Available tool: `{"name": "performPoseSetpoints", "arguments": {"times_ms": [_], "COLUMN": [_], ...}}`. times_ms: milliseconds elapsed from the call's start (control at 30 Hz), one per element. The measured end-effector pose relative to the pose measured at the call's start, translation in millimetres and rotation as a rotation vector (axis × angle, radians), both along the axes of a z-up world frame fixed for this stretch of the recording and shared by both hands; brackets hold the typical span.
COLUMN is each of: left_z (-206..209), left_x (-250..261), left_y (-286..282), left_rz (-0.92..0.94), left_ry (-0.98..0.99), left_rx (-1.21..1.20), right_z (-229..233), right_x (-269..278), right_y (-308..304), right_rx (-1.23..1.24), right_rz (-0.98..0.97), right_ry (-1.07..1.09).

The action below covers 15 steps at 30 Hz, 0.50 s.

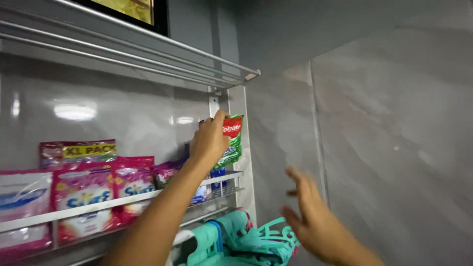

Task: Organizing various toiletries from a blue bag onto a bathroom shelf.

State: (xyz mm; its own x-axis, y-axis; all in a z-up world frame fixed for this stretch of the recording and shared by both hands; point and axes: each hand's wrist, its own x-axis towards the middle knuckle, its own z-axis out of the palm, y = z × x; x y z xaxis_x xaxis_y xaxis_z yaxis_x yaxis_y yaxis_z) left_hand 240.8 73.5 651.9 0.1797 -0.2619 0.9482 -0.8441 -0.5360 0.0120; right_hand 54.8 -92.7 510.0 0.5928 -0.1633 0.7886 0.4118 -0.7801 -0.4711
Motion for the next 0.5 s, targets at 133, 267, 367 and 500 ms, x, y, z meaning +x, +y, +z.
{"name": "performPoseSetpoints", "arguments": {"times_ms": [133,267,367,500], "left_z": [3.5,-10.5,-11.2,4.6], "left_x": [76.5,117.7,130.2,117.4], "left_y": [-32.5,-54.5,-58.6,-54.7], "left_rz": [0.035,0.14,0.238,0.366], "left_ry": [-0.038,0.047,0.095,0.209], "left_rx": [0.036,0.09,0.104,0.208], "right_z": [-24.4,-39.2,-54.4,-80.7], "right_x": [10.3,27.8,40.3,53.1], "right_y": [-21.3,-48.3,-64.0,-78.7], "right_rx": [-0.121,-0.183,-0.232,-0.302], "right_rz": [-0.001,0.021,0.035,0.023], "right_ry": [0.192,0.221,0.333,0.322]}}
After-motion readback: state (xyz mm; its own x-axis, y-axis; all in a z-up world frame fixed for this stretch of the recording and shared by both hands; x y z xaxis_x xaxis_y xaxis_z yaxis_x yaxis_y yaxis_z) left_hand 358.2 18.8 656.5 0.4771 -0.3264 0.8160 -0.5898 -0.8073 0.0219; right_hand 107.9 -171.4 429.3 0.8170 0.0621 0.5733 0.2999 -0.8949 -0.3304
